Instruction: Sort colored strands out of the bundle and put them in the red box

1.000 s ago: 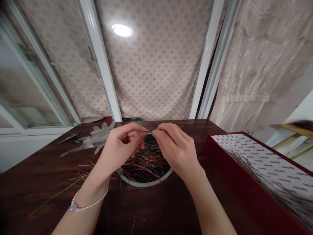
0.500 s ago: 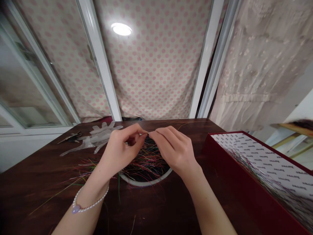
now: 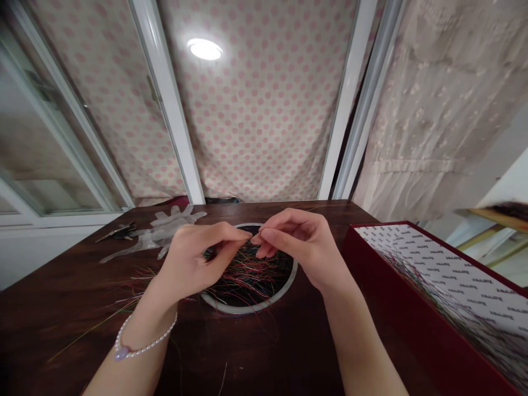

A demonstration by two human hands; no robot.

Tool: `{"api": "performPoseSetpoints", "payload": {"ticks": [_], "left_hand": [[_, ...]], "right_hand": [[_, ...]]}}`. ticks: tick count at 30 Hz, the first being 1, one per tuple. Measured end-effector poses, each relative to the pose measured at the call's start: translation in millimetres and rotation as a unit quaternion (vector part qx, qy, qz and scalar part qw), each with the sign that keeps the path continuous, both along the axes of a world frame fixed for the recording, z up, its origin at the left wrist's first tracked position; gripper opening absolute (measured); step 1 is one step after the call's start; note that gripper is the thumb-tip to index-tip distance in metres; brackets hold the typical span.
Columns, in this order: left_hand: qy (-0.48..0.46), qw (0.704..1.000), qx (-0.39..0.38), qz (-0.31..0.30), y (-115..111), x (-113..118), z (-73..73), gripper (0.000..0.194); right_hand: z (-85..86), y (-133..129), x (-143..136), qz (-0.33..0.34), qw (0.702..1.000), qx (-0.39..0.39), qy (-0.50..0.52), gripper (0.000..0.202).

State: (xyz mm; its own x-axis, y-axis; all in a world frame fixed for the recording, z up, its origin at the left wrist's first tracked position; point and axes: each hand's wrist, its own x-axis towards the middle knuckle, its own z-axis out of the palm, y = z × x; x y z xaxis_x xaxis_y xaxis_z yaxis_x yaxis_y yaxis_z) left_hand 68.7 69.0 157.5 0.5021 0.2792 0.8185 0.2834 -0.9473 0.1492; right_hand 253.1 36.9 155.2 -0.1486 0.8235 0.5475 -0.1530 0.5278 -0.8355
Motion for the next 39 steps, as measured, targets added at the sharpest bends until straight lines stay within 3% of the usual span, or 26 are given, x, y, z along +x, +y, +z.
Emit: {"api": "performPoseSetpoints", "payload": {"ticks": [2,4,10,12,15,19,22,31,39], "left_hand": [[-0.019,0.999,-0.021,-0.021,-2,1,1.1,0.015],[-0.04,0.997,-0.059,-0.032,-4,2,1.9,0.014],[-0.09,0.979,-0.181,-0.035,-6,6,1.3,0.01],[-0.097,0.971,-0.217,-0.03,-6,7,0.5,0.01],[-0.112,0.964,-0.242,-0.021,-5,8,-0.3,0.009],[-0.104,0.964,-0.245,-0.001,-6,8,0.6,0.011],[-0.064,0.973,-0.22,0.021,-7,7,1.8,0.012],[0.042,0.987,-0.14,0.071,-7,2,3.7,0.013],[0.082,0.984,-0.14,0.079,-11,1,6.4,0.013]], "right_hand": [[0.4,1,0,0.037,0.998,-0.033,0.027,0.003],[-0.7,3,-2,0.026,0.998,-0.028,0.04,0.002],[-3.2,0,-15,-0.146,0.985,0.088,-0.013,0.006],[-2.7,-2,-16,-0.216,0.962,0.149,-0.07,0.01],[-4.3,-1,-12,-0.29,0.903,0.271,-0.164,0.019],[-10.8,6,-4,-0.31,0.823,0.426,-0.213,0.034],[-11.7,7,2,-0.31,0.795,0.464,-0.239,0.036],[0.2,-12,4,-0.238,0.802,0.413,-0.359,0.025],[-2.9,-11,0,-0.253,0.82,0.398,-0.325,0.03]]}}
